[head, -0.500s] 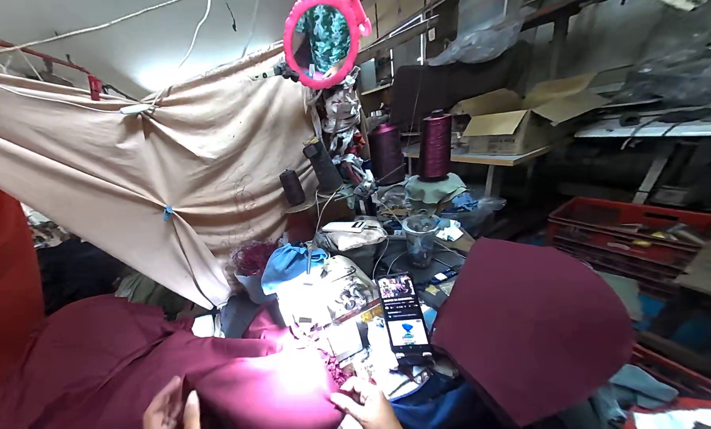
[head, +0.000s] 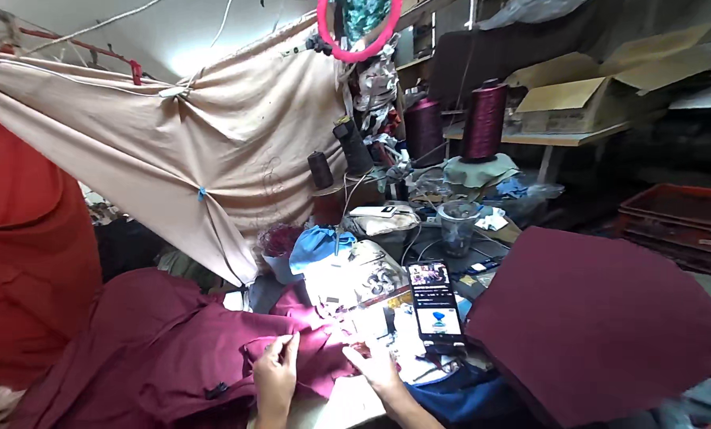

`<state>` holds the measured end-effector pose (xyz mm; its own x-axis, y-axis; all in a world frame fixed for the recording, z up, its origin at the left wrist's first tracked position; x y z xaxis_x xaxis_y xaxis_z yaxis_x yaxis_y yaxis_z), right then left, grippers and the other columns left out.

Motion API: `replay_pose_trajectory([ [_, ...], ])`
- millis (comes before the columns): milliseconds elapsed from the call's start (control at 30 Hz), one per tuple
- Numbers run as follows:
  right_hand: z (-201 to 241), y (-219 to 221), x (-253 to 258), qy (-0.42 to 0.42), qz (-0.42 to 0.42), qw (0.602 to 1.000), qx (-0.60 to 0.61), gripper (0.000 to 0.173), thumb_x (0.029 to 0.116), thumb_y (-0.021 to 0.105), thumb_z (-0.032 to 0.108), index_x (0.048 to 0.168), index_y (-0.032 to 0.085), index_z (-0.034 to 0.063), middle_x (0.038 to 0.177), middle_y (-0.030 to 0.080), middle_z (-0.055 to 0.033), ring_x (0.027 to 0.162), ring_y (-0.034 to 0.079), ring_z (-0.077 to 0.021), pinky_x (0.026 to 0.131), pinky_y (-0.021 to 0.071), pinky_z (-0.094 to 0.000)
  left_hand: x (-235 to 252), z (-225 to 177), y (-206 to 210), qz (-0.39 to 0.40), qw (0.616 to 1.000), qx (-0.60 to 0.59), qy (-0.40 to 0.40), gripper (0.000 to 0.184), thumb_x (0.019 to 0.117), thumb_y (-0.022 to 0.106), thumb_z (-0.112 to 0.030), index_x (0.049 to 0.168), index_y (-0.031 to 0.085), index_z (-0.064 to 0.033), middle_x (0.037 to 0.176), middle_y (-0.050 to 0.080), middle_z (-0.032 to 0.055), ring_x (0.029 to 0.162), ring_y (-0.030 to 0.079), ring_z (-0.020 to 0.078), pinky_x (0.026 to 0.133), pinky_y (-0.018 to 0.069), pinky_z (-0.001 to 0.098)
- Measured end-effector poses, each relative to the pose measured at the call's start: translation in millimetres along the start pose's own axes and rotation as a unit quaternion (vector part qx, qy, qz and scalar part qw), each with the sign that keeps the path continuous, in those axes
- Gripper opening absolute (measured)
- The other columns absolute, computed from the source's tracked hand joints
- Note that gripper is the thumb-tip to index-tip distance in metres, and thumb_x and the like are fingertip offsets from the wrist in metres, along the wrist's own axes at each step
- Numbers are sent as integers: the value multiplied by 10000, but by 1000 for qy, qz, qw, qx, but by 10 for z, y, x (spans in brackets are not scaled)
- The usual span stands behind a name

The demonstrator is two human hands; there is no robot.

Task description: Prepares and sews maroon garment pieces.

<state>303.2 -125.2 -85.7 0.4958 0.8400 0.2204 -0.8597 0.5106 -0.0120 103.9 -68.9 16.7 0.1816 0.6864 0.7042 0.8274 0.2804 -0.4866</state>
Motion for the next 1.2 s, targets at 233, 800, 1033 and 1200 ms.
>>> replay_pose_trajectory([
  [233, -254, 240, 107, 73, 179, 979, -69, 344, 952, 702, 290, 1001, 700, -51, 962, 680, -171, 918, 642, -238, 886, 517, -431, 439, 96, 41, 55, 998, -24, -21, 153, 941, 669, -78, 1026, 790, -43, 990, 766, 105, 936, 734, 188, 883, 587, 386],
  [800, -100, -432, -649, 81, 102, 988, 83, 85, 899, 736, 126, 910, 737, 42, 811, 725, 18, 749, 674, -24, 733, 572, -220, -632, -355, 332, 155, 929, -224, 251, 121, 949, 722, -120, 1052, 778, -85, 987, 745, 39, 922, 708, 74, 846, 593, 217],
  [1033, -72, -480, -641, 103, 86, 980, 145, 134, 951, 673, 130, 858, 733, 53, 769, 716, 9, 722, 669, -50, 714, 563, -224, -890, -345, 579, 136, 934, -143, 297, 138, 944, 717, -157, 1050, 803, -136, 919, 742, 33, 842, 700, 83, 753, 584, 214],
  [1200, -53, -398, -542, 94, 60, 983, 149, 151, 911, 727, 141, 787, 711, 58, 716, 701, 3, 666, 669, -67, 680, 578, -239, -966, -415, 601, 93, 931, -58, 347, 146, 961, 682, -175, 1067, 781, -156, 888, 725, 27, 738, 654, 117, 661, 541, 243],
])
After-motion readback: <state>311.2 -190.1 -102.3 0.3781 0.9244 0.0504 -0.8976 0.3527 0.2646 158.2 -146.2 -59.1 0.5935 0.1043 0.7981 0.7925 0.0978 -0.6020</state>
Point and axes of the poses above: each hand's wrist, its own x-axis towards the middle knuckle, its own y-axis out of the palm, z = x × y, the point moved 6 cm from there along x, towards the middle knuckle
